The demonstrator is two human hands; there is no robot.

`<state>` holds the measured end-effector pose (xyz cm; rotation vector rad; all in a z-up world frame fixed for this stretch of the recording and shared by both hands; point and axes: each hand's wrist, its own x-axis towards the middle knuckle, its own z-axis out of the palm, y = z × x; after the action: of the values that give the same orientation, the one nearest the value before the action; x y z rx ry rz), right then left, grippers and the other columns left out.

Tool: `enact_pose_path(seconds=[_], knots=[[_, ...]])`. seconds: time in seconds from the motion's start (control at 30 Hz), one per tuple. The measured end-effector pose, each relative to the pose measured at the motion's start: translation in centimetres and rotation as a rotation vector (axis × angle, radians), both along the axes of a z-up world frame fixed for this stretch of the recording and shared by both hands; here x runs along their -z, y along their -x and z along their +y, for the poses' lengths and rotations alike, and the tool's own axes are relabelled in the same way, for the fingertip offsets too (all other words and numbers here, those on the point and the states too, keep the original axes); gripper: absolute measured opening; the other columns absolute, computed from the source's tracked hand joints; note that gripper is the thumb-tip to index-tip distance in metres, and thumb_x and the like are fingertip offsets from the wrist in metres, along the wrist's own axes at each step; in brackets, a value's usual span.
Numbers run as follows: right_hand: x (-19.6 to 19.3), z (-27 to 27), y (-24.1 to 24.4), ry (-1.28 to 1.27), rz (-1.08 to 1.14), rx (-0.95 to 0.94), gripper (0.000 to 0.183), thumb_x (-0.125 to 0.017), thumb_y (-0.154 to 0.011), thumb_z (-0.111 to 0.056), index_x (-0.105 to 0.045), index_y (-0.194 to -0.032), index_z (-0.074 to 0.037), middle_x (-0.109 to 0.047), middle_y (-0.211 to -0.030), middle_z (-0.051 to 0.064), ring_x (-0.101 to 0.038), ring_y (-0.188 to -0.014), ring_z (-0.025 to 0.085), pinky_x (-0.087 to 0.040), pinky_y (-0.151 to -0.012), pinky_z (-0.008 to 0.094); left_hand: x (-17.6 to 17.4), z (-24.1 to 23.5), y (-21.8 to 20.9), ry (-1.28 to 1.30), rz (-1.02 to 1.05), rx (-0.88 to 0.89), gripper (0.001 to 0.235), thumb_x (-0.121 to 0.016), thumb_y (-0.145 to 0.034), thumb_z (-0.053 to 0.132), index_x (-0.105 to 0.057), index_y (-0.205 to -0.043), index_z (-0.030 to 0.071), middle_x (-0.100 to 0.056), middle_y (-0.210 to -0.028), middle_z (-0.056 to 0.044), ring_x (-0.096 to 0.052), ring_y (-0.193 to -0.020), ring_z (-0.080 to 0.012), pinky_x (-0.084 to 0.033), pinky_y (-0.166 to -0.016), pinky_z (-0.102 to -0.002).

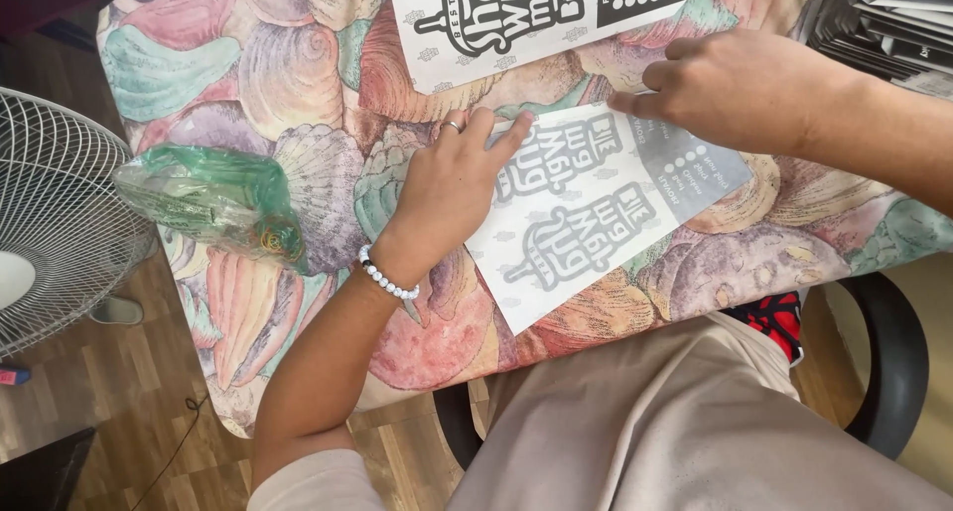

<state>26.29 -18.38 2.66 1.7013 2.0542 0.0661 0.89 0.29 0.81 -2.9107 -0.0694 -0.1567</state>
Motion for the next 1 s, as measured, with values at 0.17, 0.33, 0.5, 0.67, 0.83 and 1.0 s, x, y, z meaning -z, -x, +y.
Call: enact_pose_path(seconds=[0.17, 0.33, 0.5, 0.67, 0.83, 1.0], knots=[[-0.5, 0.4, 0.6, 0.025, -0.053, 0.013, 0.076, -0.062, -0.093, -0.006, -0.035, -0.160, -0.032, -0.069, -0.087, -0.008, -0.070, -0.067, 0.010, -0.063, -0.054, 0.027, -0.1, -0.2, -0.3, -0.033, 0.020, 0.004, 0.068, -0.055, -0.083, -0.003, -0.051, -0.146, 0.022, -0.048, -0.106, -0.005, -0.051, -0.092, -0.0259, -0.049, -0.047, -0.030], [-2.2, 1.5, 2.0, 0.102, -0.077, 0.063, 0.086, -0.058, -0.096, -0.002, -0.023, -0.167, -0.035, -0.071, -0.082, -0.011, -0.070, -0.063, 0.008, -0.062, -0.051, 0.025, 0.1, -0.3, -0.8, -0.035, 0.068, -0.002, 0.078, -0.054, -0.082, -0.005, -0.046, -0.153, 0.026, -0.045, -0.105, -0.004, -0.047, -0.090, -0.0249, -0.048, -0.048, -0.028], [-2.3, 2.0, 2.1, 0.153, -0.113, 0.061, 0.087, -0.055, -0.098, -0.002, -0.016, -0.168, -0.038, -0.068, -0.076, -0.010, -0.064, -0.062, 0.008, -0.060, -0.053, 0.023, -0.3, -0.4, -1.0, -0.043, 0.054, -0.010, 0.072, -0.056, -0.083, -0.004, -0.050, -0.148, 0.027, -0.046, -0.103, -0.004, -0.050, -0.088, -0.0244, -0.048, -0.049, -0.028], [-1.1, 0.9, 0.8, 0.087, -0.136, -0.007, 0.082, -0.060, -0.096, -0.007, -0.025, -0.164, -0.035, -0.064, -0.074, -0.010, -0.064, -0.064, 0.007, -0.059, -0.049, 0.022, -0.1, -0.5, -0.8, -0.047, 0.035, -0.016, 0.067, -0.058, -0.086, 0.001, -0.050, -0.148, 0.027, -0.046, -0.102, -0.003, -0.050, -0.090, -0.0226, -0.048, -0.050, -0.025], [1.4, -1.2, -1.2, -0.083, -0.034, -0.073, 0.060, -0.067, -0.089, -0.010, -0.051, -0.144, -0.028, -0.065, -0.095, -0.008, -0.068, -0.072, 0.013, -0.062, -0.061, 0.027, 0.1, -0.4, -0.7, -0.031, -0.001, -0.008, 0.068, -0.058, -0.084, 0.000, -0.051, -0.147, 0.026, -0.046, -0.103, -0.004, -0.050, -0.091, -0.0236, -0.048, -0.051, -0.027], [2.2, -1.9, -1.6, -0.199, 0.074, -0.068, 0.041, -0.071, -0.090, -0.010, -0.066, -0.129, -0.020, -0.064, -0.092, -0.005, -0.065, -0.084, 0.016, -0.063, -0.069, 0.030, 0.1, -0.5, -0.6, -0.061, 0.010, -0.020, 0.070, -0.059, -0.083, 0.002, -0.050, -0.148, 0.027, -0.046, -0.103, -0.003, -0.050, -0.091, -0.0222, -0.050, -0.050, -0.025]])
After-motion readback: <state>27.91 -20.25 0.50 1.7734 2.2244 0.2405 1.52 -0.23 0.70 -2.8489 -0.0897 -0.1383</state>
